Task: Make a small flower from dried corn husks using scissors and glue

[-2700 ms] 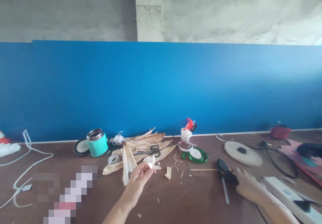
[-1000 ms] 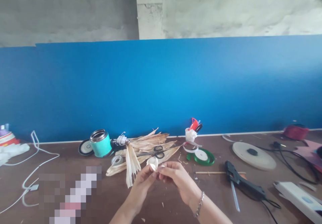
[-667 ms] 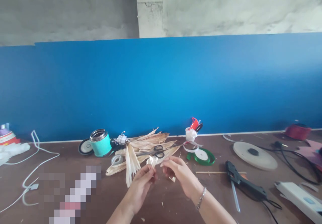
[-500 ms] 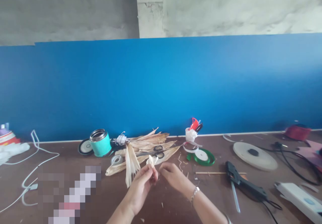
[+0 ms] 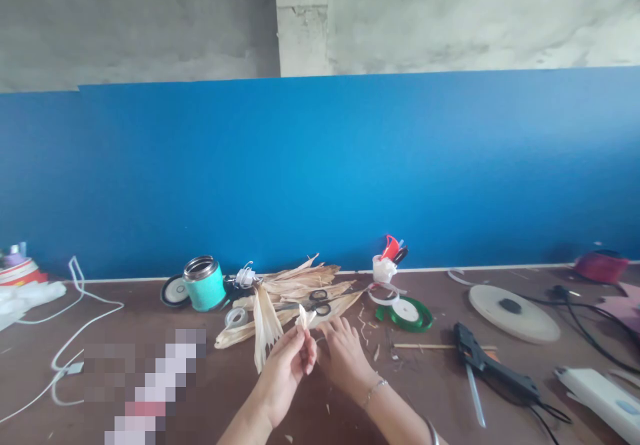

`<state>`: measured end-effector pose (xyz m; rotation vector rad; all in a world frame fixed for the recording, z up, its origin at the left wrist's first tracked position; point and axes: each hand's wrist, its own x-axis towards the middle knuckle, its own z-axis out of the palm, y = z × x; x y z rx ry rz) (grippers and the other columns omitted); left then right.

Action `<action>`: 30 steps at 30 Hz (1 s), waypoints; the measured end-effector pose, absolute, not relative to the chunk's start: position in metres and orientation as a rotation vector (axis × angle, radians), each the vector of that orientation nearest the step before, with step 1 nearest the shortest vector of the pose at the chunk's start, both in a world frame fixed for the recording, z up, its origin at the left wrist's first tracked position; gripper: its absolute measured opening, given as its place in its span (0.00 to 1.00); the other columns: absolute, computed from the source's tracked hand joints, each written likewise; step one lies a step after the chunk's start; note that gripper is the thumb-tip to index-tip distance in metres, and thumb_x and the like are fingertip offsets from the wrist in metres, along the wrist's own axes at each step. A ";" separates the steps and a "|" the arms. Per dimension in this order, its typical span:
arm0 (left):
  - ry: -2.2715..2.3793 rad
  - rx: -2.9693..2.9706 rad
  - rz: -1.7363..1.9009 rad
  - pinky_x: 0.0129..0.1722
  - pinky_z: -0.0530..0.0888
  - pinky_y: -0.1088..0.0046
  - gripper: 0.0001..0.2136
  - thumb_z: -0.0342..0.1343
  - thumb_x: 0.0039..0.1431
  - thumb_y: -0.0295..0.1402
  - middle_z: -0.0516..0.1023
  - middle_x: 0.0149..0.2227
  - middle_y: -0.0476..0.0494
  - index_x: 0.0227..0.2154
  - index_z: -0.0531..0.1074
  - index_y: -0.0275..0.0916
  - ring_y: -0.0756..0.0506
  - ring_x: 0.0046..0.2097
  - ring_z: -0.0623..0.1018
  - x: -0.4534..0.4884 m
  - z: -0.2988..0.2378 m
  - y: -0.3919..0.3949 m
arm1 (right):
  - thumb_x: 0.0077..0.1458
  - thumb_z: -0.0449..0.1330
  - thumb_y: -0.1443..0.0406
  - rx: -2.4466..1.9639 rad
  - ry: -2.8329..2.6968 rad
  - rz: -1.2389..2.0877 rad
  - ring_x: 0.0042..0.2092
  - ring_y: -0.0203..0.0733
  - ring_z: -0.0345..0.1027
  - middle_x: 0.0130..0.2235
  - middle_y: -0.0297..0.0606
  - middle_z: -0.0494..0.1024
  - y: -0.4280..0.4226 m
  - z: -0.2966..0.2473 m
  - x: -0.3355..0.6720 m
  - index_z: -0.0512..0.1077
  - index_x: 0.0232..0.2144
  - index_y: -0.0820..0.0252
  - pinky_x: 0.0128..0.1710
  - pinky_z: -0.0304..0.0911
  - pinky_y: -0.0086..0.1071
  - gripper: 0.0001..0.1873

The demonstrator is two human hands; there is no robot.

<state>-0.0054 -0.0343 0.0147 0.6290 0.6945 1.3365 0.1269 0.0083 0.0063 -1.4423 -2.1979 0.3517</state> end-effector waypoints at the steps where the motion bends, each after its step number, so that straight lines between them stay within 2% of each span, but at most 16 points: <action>1: 0.688 0.626 1.333 0.25 0.60 0.77 0.10 0.61 0.51 0.38 0.69 0.23 0.49 0.27 0.71 0.35 0.53 0.25 0.67 -0.005 0.015 -0.034 | 0.46 0.54 0.72 -1.369 -2.116 0.439 0.47 0.52 0.64 0.42 0.46 0.73 0.009 0.009 0.128 0.73 0.35 0.58 0.45 0.56 0.44 0.14; 3: 0.696 0.596 1.328 0.25 0.61 0.78 0.10 0.62 0.51 0.37 0.69 0.23 0.50 0.27 0.71 0.35 0.53 0.25 0.67 -0.004 0.015 -0.034 | 0.46 0.53 0.72 -1.207 -1.905 0.771 0.42 0.48 0.67 0.37 0.42 0.75 0.008 0.015 0.128 0.73 0.31 0.59 0.43 0.59 0.40 0.11; 6: 0.720 0.546 1.325 0.27 0.62 0.78 0.10 0.63 0.49 0.37 0.69 0.23 0.51 0.28 0.72 0.35 0.54 0.25 0.68 -0.003 0.011 -0.034 | 0.50 0.54 0.64 -0.969 -1.560 1.364 0.27 0.42 0.68 0.23 0.35 0.73 0.005 0.027 0.125 0.71 0.28 0.59 0.31 0.64 0.36 0.07; 8: 0.716 0.547 1.341 0.27 0.63 0.79 0.09 0.63 0.49 0.36 0.68 0.23 0.51 0.28 0.73 0.35 0.54 0.26 0.68 -0.002 0.008 -0.034 | 0.49 0.57 0.60 -0.899 -1.445 1.460 0.23 0.40 0.66 0.20 0.32 0.70 0.001 0.031 0.122 0.71 0.26 0.60 0.27 0.63 0.34 0.08; 11: 0.723 0.567 1.407 0.31 0.66 0.77 0.09 0.63 0.49 0.36 0.70 0.26 0.50 0.28 0.73 0.35 0.53 0.29 0.68 0.002 0.006 -0.035 | 0.46 0.61 0.62 -0.950 -1.471 1.187 0.28 0.40 0.67 0.26 0.36 0.72 -0.004 0.033 0.120 0.73 0.22 0.61 0.30 0.62 0.32 0.07; 15: 0.744 0.617 1.462 0.35 0.67 0.74 0.11 0.64 0.47 0.37 0.69 0.27 0.49 0.23 0.70 0.35 0.51 0.31 0.68 0.009 0.009 -0.038 | 0.47 0.61 0.64 -1.020 -1.530 0.917 0.35 0.42 0.67 0.30 0.38 0.71 -0.008 0.030 0.118 0.76 0.22 0.59 0.35 0.62 0.31 0.06; 18: 0.808 0.669 1.480 0.32 0.66 0.75 0.14 0.64 0.46 0.40 0.68 0.25 0.50 0.22 0.67 0.36 0.51 0.30 0.67 0.011 0.010 -0.038 | 0.48 0.61 0.64 -1.050 -1.549 0.844 0.36 0.43 0.67 0.30 0.38 0.71 -0.010 0.028 0.117 0.76 0.22 0.59 0.36 0.62 0.32 0.06; 23: 0.912 0.755 1.491 0.28 0.62 0.77 0.16 0.60 0.50 0.44 0.65 0.23 0.52 0.23 0.64 0.37 0.52 0.26 0.64 0.011 0.001 -0.037 | 0.50 0.60 0.64 -1.019 -1.620 0.724 0.36 0.43 0.66 0.29 0.38 0.72 -0.012 0.027 0.117 0.75 0.22 0.59 0.36 0.61 0.32 0.08; 30: 0.971 0.838 1.496 0.30 0.61 0.77 0.13 0.60 0.51 0.42 0.65 0.24 0.53 0.27 0.68 0.38 0.52 0.28 0.63 0.011 0.001 -0.039 | 0.53 0.56 0.68 -1.007 -1.753 0.418 0.35 0.42 0.64 0.29 0.38 0.71 -0.015 0.028 0.120 0.74 0.23 0.58 0.36 0.56 0.34 0.09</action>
